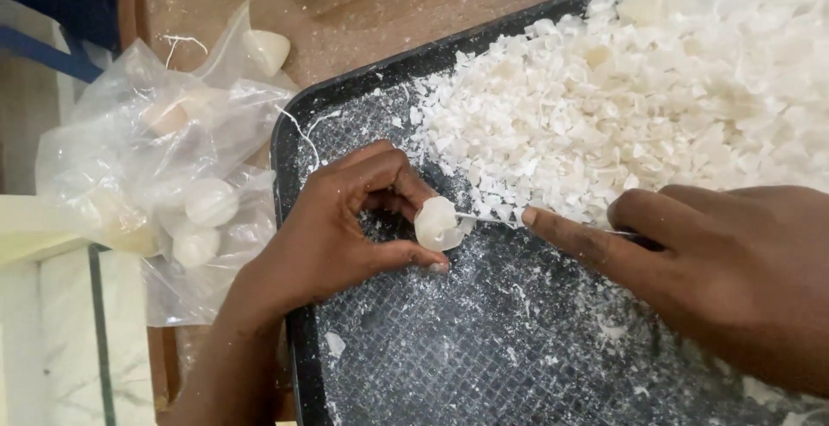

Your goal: The person is scraping and cutting small pieces of white wax into flakes on a tray using a knife.

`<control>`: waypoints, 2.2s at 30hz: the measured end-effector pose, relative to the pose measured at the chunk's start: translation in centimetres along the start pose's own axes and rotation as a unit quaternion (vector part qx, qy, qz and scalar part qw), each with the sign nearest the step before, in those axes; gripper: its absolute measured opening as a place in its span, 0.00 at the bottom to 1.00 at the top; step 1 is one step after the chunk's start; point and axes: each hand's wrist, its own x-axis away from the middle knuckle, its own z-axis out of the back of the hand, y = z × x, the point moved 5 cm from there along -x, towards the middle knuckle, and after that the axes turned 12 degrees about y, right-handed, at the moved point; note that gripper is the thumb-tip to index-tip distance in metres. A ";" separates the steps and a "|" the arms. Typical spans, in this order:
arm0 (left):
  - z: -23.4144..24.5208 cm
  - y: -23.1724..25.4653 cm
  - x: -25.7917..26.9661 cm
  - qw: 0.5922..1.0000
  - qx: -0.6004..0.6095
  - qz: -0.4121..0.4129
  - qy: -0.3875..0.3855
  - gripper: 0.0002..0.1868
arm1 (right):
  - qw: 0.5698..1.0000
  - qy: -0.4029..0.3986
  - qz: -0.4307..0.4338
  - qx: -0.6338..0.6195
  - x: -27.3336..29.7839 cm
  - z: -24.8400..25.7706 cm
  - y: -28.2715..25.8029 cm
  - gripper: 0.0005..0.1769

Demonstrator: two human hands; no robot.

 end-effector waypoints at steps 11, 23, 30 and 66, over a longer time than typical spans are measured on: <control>-0.2 -0.9 -0.4 0.994 0.089 0.061 0.010 0.17 | 0.994 0.097 0.044 -0.014 0.7 -3.2 -3.2 0.46; 0.8 3.3 0.3 0.994 -0.100 -0.042 0.031 0.33 | 0.964 0.252 0.077 0.017 0.8 -1.2 -4.1 0.36; 1.3 2.3 0.8 0.993 -0.110 -0.032 0.039 0.30 | 0.962 0.256 0.081 0.048 0.6 -0.9 -4.3 0.33; 1.3 1.4 0.2 1.000 -0.008 0.008 0.001 0.18 | 0.978 0.193 0.055 -0.055 -2.3 0.3 -2.9 0.48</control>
